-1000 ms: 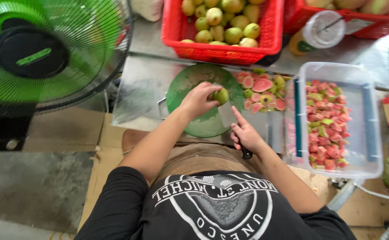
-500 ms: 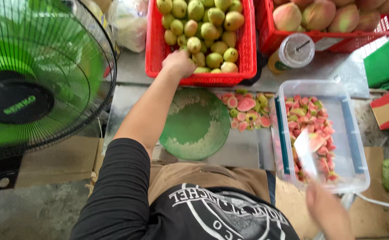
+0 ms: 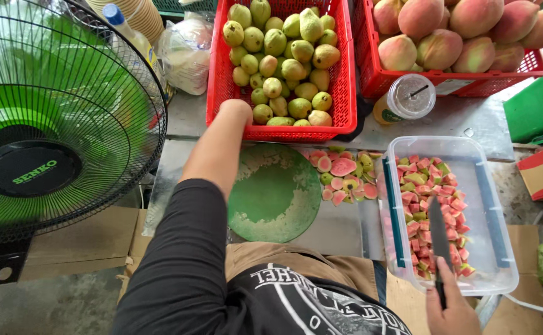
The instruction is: The person slices guava fruit using a knife on a cutting board, then moves the sliced pieces into a plastic container.
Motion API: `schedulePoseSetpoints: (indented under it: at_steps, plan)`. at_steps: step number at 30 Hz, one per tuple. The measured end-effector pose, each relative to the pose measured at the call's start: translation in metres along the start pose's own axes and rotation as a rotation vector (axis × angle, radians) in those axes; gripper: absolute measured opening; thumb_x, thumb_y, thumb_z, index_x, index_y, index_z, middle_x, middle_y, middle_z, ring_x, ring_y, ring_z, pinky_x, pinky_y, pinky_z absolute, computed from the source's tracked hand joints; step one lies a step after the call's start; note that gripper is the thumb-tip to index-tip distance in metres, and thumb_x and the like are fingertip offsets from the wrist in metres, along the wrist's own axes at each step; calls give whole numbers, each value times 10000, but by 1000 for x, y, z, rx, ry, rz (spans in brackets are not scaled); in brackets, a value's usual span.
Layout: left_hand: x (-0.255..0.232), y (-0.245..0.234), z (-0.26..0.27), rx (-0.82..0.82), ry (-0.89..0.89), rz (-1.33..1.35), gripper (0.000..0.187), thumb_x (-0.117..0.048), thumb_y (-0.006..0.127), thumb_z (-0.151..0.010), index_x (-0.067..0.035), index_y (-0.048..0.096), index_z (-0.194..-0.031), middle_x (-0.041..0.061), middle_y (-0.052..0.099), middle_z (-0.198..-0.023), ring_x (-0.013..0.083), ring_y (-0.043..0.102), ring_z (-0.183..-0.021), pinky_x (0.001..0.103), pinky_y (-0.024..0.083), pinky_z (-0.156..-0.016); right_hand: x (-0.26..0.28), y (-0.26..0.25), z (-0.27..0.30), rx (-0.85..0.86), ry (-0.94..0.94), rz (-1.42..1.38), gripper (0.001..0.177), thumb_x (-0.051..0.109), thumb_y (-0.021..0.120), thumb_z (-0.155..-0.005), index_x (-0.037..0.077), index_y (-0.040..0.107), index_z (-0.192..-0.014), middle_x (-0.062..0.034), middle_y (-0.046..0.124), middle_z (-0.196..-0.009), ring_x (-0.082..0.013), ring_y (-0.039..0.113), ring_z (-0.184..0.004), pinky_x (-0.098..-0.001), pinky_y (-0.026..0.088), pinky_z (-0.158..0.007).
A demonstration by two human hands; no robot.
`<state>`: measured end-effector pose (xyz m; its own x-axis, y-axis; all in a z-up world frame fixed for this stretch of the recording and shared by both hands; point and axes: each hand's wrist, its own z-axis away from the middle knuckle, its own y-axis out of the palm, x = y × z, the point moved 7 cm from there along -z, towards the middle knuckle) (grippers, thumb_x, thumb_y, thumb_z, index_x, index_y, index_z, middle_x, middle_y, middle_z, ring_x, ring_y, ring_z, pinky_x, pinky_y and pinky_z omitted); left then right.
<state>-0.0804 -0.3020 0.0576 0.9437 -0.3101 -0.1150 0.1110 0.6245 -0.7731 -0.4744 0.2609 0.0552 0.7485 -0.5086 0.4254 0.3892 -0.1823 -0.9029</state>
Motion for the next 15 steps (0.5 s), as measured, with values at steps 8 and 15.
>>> schedulePoseSetpoints:
  at_steps: [8, 15]
  plan:
    - [-15, -7, 163, -497, 596, 646, 632, -121, 715, -851, -40, 494, -1437, 206, 677, -1283, 328, 686, -1204, 386, 546, -1013, 97, 70, -11, 495, 14, -650, 587, 152, 476, -979, 96, 402, -1558, -78, 654, -778, -145, 561, -584, -305, 485, -547]
    - [-40, 161, 182, -485, 544, 548, 653, -124, 792, -806, -101, 546, -1410, 212, 555, -1370, 415, 607, -1175, 423, 515, -983, 226, 124, -33, 767, -104, -272, 691, 244, 493, -977, 336, 237, -1612, -156, 670, -662, -307, 664, -567, -417, 578, -626]
